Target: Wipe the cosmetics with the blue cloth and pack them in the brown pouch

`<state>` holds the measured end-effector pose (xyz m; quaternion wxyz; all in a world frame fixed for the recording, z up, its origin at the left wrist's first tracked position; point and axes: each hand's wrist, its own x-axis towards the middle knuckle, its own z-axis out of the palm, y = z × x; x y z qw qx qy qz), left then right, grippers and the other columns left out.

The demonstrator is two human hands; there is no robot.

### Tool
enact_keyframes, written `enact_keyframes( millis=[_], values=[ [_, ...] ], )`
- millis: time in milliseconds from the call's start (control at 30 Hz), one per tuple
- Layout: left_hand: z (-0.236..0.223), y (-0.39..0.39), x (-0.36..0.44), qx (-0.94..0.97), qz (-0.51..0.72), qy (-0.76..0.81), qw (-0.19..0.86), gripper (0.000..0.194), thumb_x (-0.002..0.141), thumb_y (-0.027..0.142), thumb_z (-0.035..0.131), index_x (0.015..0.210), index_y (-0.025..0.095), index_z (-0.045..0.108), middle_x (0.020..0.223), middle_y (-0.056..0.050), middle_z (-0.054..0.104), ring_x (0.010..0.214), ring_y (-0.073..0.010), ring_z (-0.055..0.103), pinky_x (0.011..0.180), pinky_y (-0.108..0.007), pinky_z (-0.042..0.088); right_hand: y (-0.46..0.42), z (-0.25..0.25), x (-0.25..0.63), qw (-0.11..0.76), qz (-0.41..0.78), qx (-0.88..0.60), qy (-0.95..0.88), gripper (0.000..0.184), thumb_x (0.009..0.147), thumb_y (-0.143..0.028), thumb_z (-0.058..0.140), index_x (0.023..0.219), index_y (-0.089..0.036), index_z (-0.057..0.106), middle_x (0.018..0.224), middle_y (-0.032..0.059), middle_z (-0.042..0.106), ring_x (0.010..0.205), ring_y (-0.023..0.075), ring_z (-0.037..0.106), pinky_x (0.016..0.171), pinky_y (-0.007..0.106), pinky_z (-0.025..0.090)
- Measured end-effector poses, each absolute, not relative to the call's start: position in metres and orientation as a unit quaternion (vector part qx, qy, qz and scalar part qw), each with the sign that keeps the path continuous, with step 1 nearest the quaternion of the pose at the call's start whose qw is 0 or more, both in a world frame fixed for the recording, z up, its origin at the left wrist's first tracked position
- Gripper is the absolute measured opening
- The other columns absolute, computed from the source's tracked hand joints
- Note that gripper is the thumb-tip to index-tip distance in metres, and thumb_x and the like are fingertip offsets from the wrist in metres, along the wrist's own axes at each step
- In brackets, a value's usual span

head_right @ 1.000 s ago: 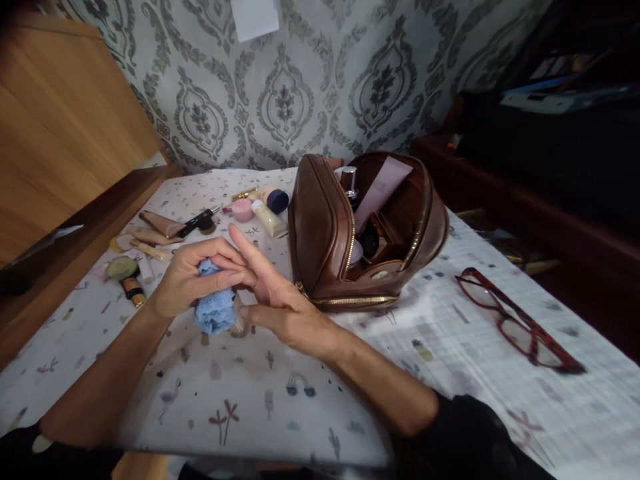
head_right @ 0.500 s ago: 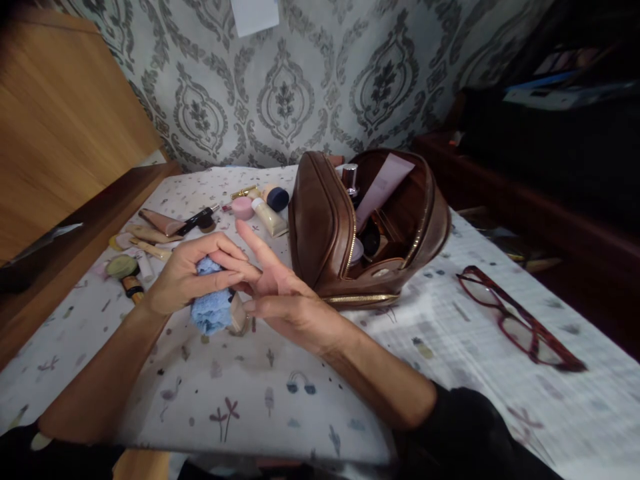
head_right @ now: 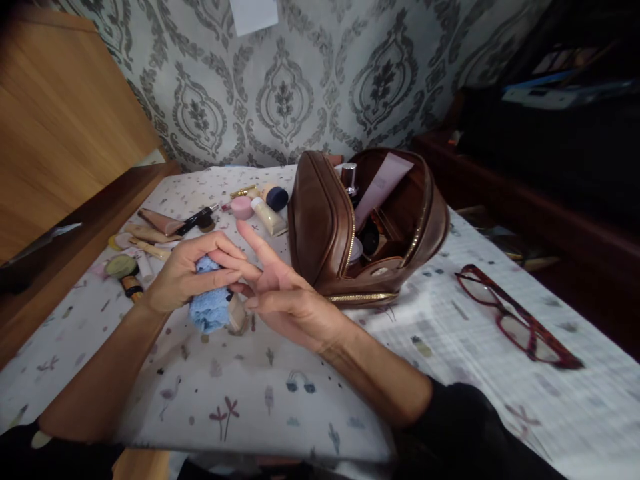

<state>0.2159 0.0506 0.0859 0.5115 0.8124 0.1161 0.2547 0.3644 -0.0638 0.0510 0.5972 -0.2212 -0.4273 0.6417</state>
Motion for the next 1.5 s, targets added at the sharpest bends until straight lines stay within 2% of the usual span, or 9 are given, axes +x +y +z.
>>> enact_keyframes(
  millis=[200, 500, 767, 933, 1067, 1133, 1200, 1300, 1500],
  values=[
    [0.083, 0.051, 0.217, 0.817, 0.270, 0.121, 0.495, 0.017, 0.086, 0.033, 0.070, 0.081, 0.018, 0.065, 0.079, -0.001, 0.072, 0.069, -0.0134, 0.064, 0.064, -0.023, 0.052, -0.063, 0.049, 0.364, 0.597, 0.620, -0.253, -0.442, 0.094, 0.073, -0.012, 0.062, 0.155, -0.042, 0.026, 0.147, -0.0007, 0.055, 0.144, 0.0206, 0.040, 0.119, 0.049, 0.030],
    [0.084, 0.051, 0.216, 0.810, 0.242, 0.115, 0.522, 0.018, 0.091, 0.036, 0.065, 0.091, 0.018, 0.067, 0.082, -0.004, 0.074, 0.069, -0.0138, 0.065, 0.065, -0.024, 0.053, -0.062, 0.048, 0.365, 0.598, 0.638, -0.240, -0.421, 0.095, 0.072, -0.010, 0.058, 0.155, -0.042, 0.024, 0.144, -0.0027, 0.058, 0.139, 0.0170, 0.047, 0.121, 0.047, 0.024],
    [0.083, 0.051, 0.215, 0.817, 0.244, 0.125, 0.507, 0.020, 0.091, 0.037, 0.065, 0.092, 0.017, 0.068, 0.085, -0.005, 0.074, 0.074, -0.0154, 0.065, 0.069, -0.026, 0.054, -0.061, 0.048, 0.366, 0.603, 0.632, -0.243, -0.422, 0.087, 0.074, -0.014, 0.059, 0.151, -0.042, 0.031, 0.142, -0.0016, 0.059, 0.135, 0.0193, 0.051, 0.116, 0.047, 0.034],
    [0.077, 0.058, 0.217, 0.809, 0.306, 0.178, 0.469, 0.022, 0.088, 0.042, 0.066, 0.091, 0.020, 0.068, 0.069, 0.001, 0.065, 0.061, -0.0127, 0.060, 0.057, -0.023, 0.047, -0.057, 0.039, 0.364, 0.639, 0.595, -0.284, -0.396, 0.069, 0.077, -0.016, 0.063, 0.141, -0.036, 0.046, 0.134, 0.0016, 0.064, 0.129, 0.0218, 0.055, 0.114, 0.049, 0.037],
    [0.071, 0.063, 0.220, 0.771, 0.360, 0.225, 0.474, 0.022, 0.086, 0.043, 0.068, 0.087, 0.021, 0.065, 0.062, 0.003, 0.061, 0.054, -0.0116, 0.058, 0.050, -0.022, 0.043, -0.056, 0.022, 0.353, 0.633, 0.498, -0.378, -0.456, 0.055, 0.083, -0.023, 0.066, 0.136, -0.030, 0.051, 0.137, 0.0067, 0.059, 0.130, 0.0249, 0.051, 0.108, 0.047, 0.042],
    [0.070, 0.063, 0.222, 0.745, 0.370, 0.236, 0.502, 0.025, 0.083, 0.044, 0.072, 0.084, 0.020, 0.063, 0.058, 0.004, 0.058, 0.049, -0.0106, 0.056, 0.046, -0.021, 0.041, -0.058, 0.015, 0.347, 0.578, 0.462, -0.422, -0.524, 0.056, 0.085, -0.027, 0.067, 0.138, -0.027, 0.049, 0.129, 0.0082, 0.060, 0.120, 0.0253, 0.055, 0.099, 0.043, 0.046],
    [0.070, 0.062, 0.223, 0.722, 0.366, 0.240, 0.536, 0.029, 0.079, 0.046, 0.075, 0.084, 0.021, 0.061, 0.055, 0.005, 0.056, 0.044, -0.0098, 0.054, 0.043, -0.021, 0.040, -0.060, 0.010, 0.342, 0.517, 0.431, -0.462, -0.577, 0.056, 0.087, -0.030, 0.066, 0.139, -0.024, 0.047, 0.107, 0.0052, 0.064, 0.096, 0.0223, 0.059, 0.085, 0.039, 0.048],
    [0.071, 0.061, 0.223, 0.699, 0.349, 0.247, 0.574, 0.033, 0.075, 0.046, 0.078, 0.086, 0.021, 0.060, 0.053, 0.006, 0.056, 0.043, -0.0105, 0.056, 0.043, -0.020, 0.044, -0.061, 0.006, 0.339, 0.473, 0.400, -0.498, -0.607, 0.048, 0.089, -0.029, 0.063, 0.135, -0.023, 0.048, 0.081, -0.0021, 0.055, 0.072, 0.0167, 0.050, 0.069, 0.033, 0.043],
    [0.069, 0.064, 0.224, 0.633, 0.320, 0.303, 0.637, 0.042, 0.070, 0.050, 0.079, 0.088, 0.020, 0.057, 0.051, 0.007, 0.056, 0.041, -0.0140, 0.059, 0.040, -0.022, 0.046, -0.057, 0.005, 0.340, 0.515, 0.428, -0.463, -0.580, 0.043, 0.087, -0.033, 0.067, 0.126, -0.023, 0.052, 0.092, 0.0010, 0.059, 0.089, 0.0202, 0.055, 0.079, 0.034, 0.044]
  ],
)
